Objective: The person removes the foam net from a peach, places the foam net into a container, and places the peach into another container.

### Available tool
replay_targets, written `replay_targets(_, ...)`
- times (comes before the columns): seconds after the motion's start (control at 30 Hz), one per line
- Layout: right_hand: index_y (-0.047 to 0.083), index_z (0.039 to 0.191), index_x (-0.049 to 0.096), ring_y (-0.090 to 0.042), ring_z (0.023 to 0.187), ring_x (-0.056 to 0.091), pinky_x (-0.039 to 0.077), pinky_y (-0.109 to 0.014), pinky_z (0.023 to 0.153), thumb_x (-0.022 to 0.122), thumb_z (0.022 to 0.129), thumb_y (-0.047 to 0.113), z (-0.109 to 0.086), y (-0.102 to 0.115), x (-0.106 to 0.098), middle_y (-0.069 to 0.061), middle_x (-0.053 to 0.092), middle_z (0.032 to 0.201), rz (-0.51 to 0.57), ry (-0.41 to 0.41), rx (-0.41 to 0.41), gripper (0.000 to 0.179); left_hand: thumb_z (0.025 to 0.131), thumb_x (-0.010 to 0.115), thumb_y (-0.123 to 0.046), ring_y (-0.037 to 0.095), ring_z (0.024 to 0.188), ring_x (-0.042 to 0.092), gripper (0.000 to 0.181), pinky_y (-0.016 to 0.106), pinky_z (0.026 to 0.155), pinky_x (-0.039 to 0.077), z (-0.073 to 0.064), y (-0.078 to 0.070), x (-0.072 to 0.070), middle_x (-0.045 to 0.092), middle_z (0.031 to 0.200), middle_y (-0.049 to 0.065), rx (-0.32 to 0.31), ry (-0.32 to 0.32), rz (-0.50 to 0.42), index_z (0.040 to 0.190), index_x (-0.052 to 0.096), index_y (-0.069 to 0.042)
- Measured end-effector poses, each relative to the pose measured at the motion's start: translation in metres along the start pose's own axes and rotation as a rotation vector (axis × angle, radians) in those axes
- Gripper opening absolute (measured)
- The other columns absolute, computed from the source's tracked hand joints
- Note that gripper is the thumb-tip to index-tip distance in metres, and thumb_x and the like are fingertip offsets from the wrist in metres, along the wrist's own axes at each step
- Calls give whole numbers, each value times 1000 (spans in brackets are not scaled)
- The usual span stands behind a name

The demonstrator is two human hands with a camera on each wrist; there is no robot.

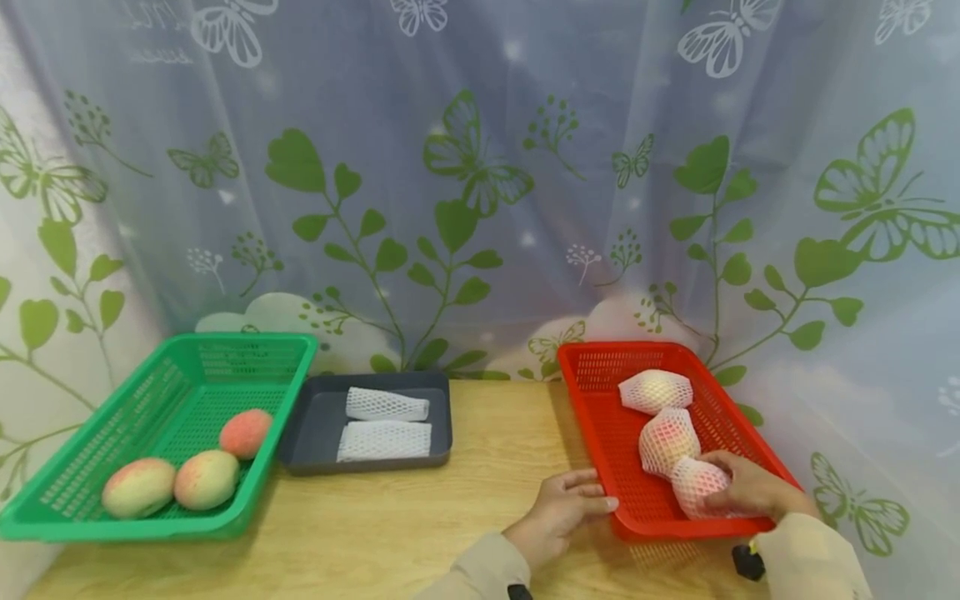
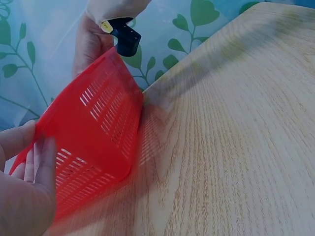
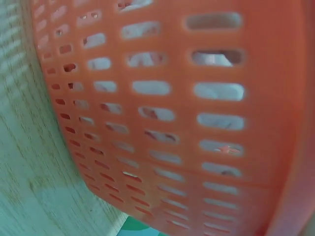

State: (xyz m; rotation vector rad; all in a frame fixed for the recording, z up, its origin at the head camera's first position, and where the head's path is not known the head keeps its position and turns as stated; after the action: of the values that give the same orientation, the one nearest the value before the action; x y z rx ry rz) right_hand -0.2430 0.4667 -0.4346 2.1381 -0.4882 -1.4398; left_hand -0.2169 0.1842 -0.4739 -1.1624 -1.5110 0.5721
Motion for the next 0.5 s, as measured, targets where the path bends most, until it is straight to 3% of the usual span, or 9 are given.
replay_targets(0.3, -8, 134, 41, -31, 102, 49, 46, -39, 80, 70, 86, 27, -5, 1, -2, -27, 52, 122, 26, -45, 0, 66, 72, 71, 18, 17, 69, 66, 41, 37, 73, 59, 0, 0, -1, 68, 83, 9, -4, 2, 5, 107, 63, 0)
replay_targets(0.5, -9, 134, 40, -24, 98, 51, 47, -35, 78, 68, 87, 25, -9, 3, -2, -24, 53, 120, 73, -80, -16, 64, 72, 72, 17, 16, 68, 65, 40, 34, 70, 59, 0, 0, -1, 68, 84, 11, 2, 3, 8, 106, 63, -1)
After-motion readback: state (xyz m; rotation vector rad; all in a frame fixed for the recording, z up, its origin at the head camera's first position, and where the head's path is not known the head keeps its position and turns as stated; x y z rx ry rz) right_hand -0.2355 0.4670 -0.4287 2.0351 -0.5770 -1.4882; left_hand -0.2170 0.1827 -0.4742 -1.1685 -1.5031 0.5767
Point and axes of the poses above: each hand's wrist, its own z-axis towards the middle knuckle, its own x-axis out of the palm, y = z × x, the point moved 1 cm from there along z, towards the middle knuckle
